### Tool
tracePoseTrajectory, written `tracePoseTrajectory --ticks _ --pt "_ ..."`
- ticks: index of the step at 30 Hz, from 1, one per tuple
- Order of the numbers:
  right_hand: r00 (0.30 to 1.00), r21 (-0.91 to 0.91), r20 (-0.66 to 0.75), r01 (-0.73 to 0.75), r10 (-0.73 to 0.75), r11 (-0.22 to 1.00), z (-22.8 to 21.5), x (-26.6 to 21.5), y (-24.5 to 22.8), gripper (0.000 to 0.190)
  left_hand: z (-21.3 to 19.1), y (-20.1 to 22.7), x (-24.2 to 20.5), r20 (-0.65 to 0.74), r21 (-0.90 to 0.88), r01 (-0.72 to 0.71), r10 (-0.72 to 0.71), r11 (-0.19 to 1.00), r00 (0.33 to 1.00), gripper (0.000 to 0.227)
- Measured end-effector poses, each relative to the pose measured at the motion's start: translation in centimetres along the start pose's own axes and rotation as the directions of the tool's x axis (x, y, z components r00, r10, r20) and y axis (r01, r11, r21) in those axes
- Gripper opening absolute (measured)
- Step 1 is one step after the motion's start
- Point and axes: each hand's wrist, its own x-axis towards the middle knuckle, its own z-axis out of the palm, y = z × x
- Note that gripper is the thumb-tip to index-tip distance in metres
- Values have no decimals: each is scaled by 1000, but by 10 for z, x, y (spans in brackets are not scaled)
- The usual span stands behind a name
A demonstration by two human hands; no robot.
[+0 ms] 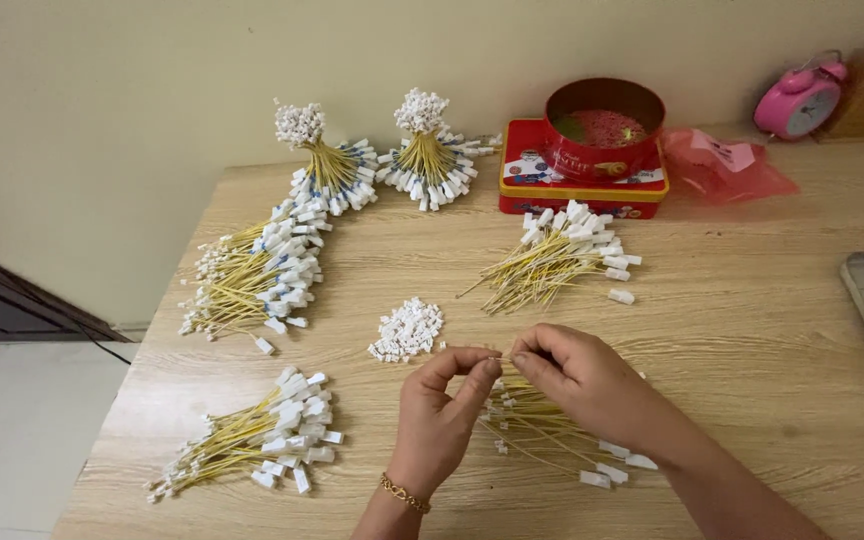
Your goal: Assembling small white plastic caps onto thin yellow rods at a workbench.
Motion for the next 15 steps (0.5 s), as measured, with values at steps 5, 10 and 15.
tracePoseTrajectory --ticks 5,10,15 --pt "994 65 79 75 -80 995 -2 -4 11 19 5 3 -15 -35 89 41 -38 995 999 13" --pt "983 -50 89 168 -163 985 -1 -7 14 21 -12 11 -33 -15 135 -3 5 991 1000 15" --pt "997 -118 -38 -71 67 990 -11 -6 0 23 -76 16 0 -170 750 170 -62 639 984 21"
